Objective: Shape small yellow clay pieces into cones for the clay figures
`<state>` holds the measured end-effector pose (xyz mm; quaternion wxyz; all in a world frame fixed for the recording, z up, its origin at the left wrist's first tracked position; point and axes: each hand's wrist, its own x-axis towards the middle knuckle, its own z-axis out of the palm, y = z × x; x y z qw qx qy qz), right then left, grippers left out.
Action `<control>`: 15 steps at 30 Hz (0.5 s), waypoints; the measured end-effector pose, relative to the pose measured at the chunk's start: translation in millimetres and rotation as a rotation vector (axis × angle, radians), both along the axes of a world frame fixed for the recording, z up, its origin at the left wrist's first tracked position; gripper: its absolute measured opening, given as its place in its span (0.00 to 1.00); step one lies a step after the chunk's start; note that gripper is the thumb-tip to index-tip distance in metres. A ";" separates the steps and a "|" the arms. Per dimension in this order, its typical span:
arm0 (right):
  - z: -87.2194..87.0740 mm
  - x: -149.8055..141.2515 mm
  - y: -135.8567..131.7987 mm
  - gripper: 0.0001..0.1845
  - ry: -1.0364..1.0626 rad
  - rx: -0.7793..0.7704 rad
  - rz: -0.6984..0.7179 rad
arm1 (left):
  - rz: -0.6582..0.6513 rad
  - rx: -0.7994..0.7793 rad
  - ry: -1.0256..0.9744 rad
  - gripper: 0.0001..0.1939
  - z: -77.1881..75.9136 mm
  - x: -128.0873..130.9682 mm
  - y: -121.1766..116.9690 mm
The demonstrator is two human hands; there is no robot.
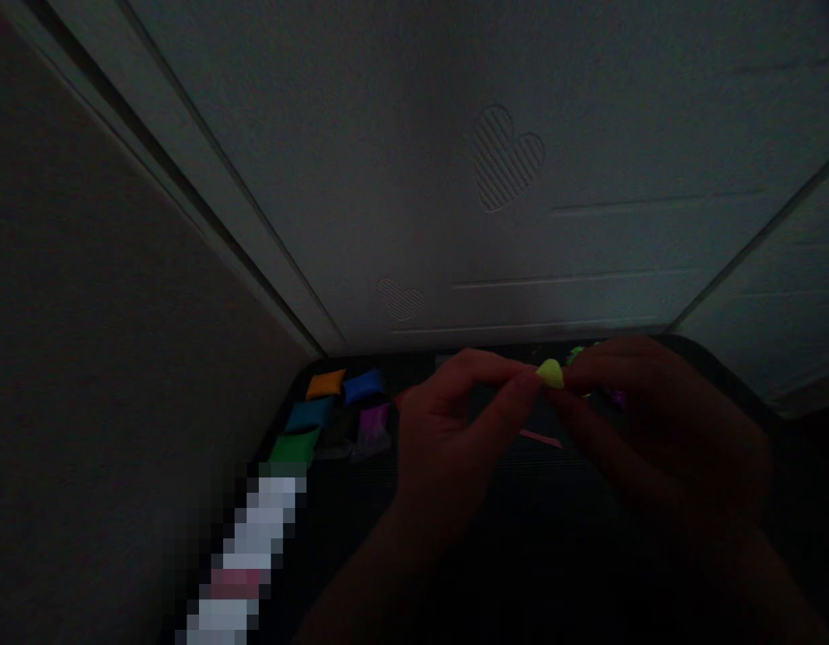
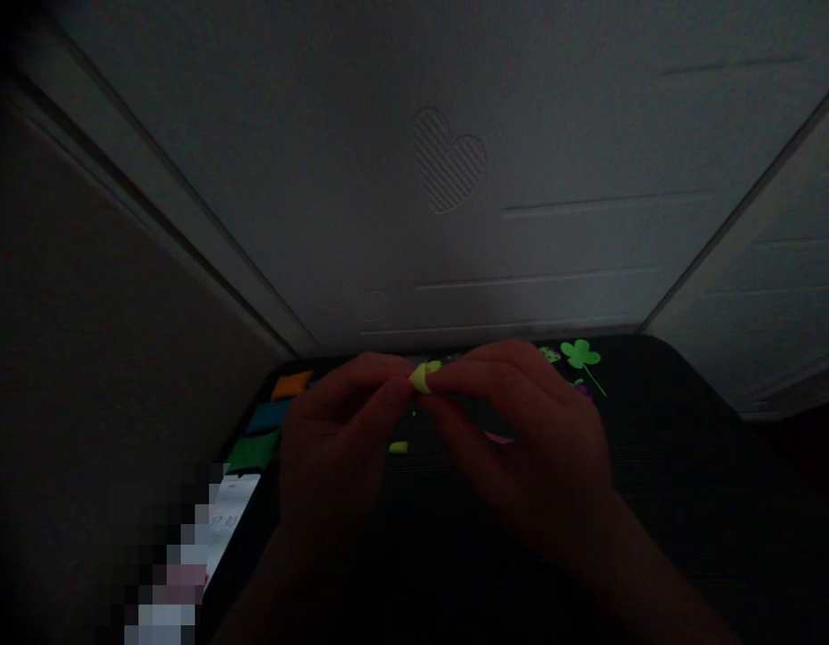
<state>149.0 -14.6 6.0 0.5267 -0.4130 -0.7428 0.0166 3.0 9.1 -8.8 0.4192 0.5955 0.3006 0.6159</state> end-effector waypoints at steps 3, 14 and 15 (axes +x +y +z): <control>1.1 1.4 -1.9 0.07 0.112 -0.105 0.023 | 0.069 0.061 0.021 0.03 0.2 -0.2 -0.2; 1.7 -1.5 -3.7 0.05 0.356 -0.349 0.189 | 0.119 0.295 0.130 0.11 5.4 -3.1 -3.4; 2.4 -1.6 -3.7 0.05 0.344 -0.345 0.189 | 0.113 0.287 0.116 0.10 5.2 -3.1 -3.2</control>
